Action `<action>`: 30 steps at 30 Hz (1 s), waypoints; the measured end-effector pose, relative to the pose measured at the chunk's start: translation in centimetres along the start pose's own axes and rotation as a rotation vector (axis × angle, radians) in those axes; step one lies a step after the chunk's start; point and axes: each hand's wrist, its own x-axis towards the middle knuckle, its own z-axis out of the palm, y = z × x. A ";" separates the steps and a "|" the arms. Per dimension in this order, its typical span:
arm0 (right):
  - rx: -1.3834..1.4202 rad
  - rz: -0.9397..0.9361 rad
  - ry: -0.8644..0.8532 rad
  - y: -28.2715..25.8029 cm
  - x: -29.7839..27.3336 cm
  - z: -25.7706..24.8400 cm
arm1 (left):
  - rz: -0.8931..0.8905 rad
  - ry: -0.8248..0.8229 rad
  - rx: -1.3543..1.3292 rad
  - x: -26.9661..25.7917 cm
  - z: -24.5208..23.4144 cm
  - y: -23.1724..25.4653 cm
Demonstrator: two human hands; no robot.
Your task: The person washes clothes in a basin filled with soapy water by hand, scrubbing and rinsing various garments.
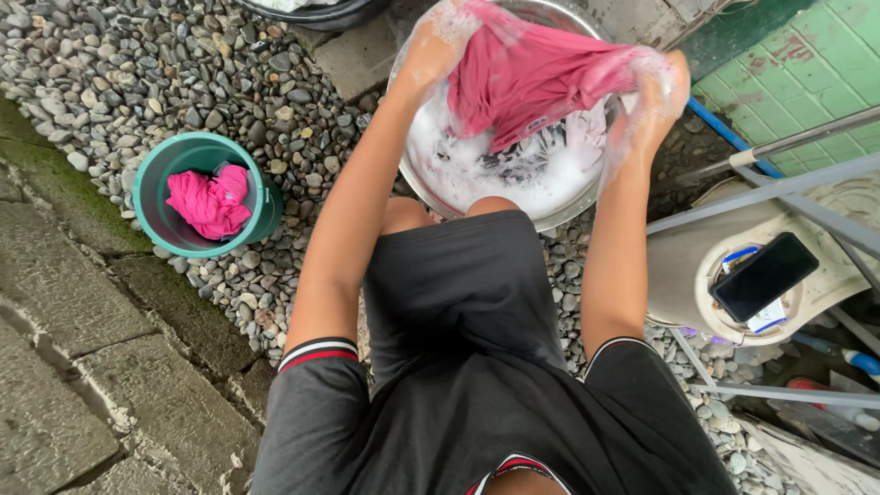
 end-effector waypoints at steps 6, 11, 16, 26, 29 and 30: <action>0.173 -0.110 -0.029 -2.3 -0.3 1.7 | -0.211 0.026 -0.154 -1.9 3.5 -1.1; 0.186 -0.192 -0.101 -1.3 0.0 1.3 | -0.423 0.174 -0.455 -2.8 3.8 -0.3; -0.244 0.190 0.092 12.1 0.0 -6.1 | -0.439 0.039 -0.167 -5.1 5.2 -2.5; -1.665 0.129 -0.813 30.9 -8.7 -9.4 | -0.474 -0.359 0.098 -4.0 4.7 -2.7; -1.642 0.170 -0.956 31.1 -9.6 -9.7 | -0.605 -0.511 0.139 -2.7 3.6 0.0; -1.583 0.222 -0.949 31.2 -9.5 -10.0 | -0.611 -0.546 0.151 -2.3 3.5 0.4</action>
